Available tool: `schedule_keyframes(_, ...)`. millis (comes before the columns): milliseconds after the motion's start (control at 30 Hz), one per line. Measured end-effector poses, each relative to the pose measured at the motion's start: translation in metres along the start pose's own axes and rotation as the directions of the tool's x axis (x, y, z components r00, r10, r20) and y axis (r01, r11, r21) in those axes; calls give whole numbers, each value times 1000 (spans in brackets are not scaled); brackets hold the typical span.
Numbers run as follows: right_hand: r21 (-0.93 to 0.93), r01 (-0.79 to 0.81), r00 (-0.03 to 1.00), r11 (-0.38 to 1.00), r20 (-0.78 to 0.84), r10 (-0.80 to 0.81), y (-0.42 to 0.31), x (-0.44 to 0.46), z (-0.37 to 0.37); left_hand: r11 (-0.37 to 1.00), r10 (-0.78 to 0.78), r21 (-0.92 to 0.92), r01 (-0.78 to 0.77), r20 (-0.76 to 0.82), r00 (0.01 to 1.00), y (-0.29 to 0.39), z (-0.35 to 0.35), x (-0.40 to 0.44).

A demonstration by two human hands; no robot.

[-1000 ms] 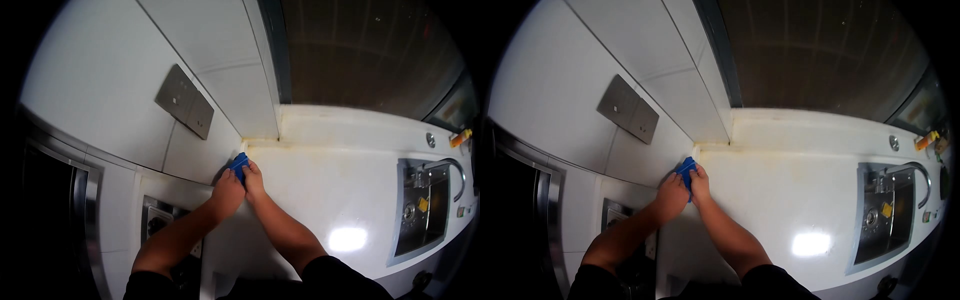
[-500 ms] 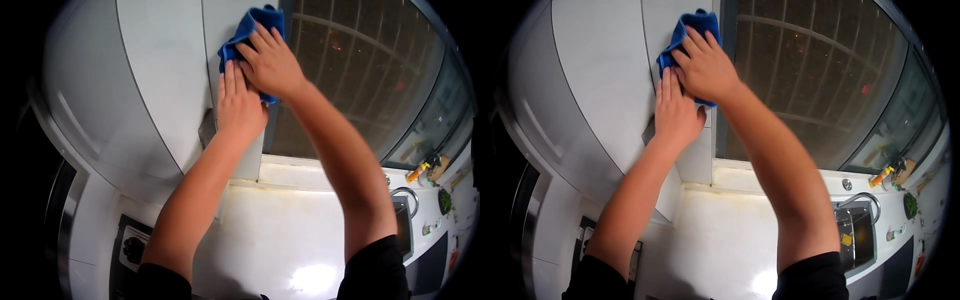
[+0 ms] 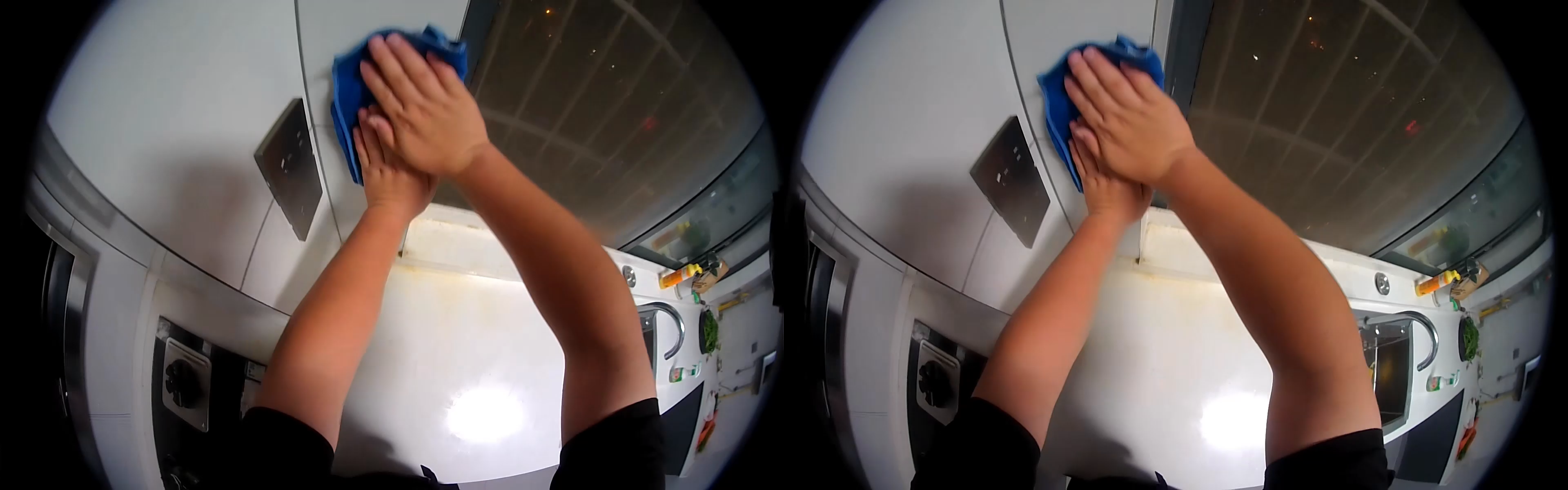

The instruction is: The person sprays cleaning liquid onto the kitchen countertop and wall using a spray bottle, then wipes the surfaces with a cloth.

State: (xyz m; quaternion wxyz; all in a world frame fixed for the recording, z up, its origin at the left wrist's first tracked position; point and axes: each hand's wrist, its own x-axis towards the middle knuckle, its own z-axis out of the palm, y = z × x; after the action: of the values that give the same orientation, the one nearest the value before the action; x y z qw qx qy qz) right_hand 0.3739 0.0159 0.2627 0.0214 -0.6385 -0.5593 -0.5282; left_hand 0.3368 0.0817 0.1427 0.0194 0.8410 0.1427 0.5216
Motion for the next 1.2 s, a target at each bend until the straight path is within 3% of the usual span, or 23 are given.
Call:
schedule_keyframes(33,21,3,998,1000,57,-4,-14,-18,8,1000,-24,15,23,94,995,-3,7,-23)
schedule_keyframes(133,60,38,980,997,191,-49,-52,-68,32,999,-47,32,42,152,987,-9,30,-89)
schedule_keyframes(300,114,140,940,984,295,-168,-114,-152,81,996,-80,-24,89,250,965,-21,56,-186)
schedule_keyframes(400,142,172,899,975,382,-214,-147,-194,99,981,-137,-76,180,391,910,-16,63,-231)
schedule_keyframes(600,225,88,850,970,490,-191,-163,-213,97,900,-239,-204,386,510,826,-9,50,-246)
schedule_keyframes(667,232,58,846,971,504,-171,-143,-181,76,906,-231,-233,353,425,875,-4,40,-211)
schedule_keyframes(733,227,-19,951,974,305,-53,-109,-133,63,952,-137,-221,214,319,938,-1,24,-152)
schedule_keyframes(800,223,-53,973,973,232,0,-69,-70,40,956,-187,-182,231,231,955,-1,20,-92)
schedule_keyframes(833,164,-25,992,986,123,4,-51,-43,29,948,-202,-243,205,35,979,-1,18,-64)
schedule_keyframes(867,104,-60,997,993,60,54,-40,-20,18,944,-221,-262,202,-47,974,2,9,-36)
schedule_keyframes(900,50,-71,996,996,-42,74,-34,-6,19,945,-236,-242,221,-34,971,4,0,-13)
schedule_keyframes(967,-63,-71,978,996,194,82,-39,5,2,946,-280,-151,288,74,957,2,1,-9)
schedule_keyframes(1033,88,-159,986,983,-29,162,-57,-17,30,927,-310,-191,324,104,945,-4,13,-29)
schedule_keyframes(1100,160,-107,994,981,44,101,-76,-43,45,906,-335,-218,363,155,930,-12,25,-64)
schedule_keyframes(1200,194,-40,979,980,204,-1,-116,-86,74,935,-314,-90,342,230,921,-25,39,-110)
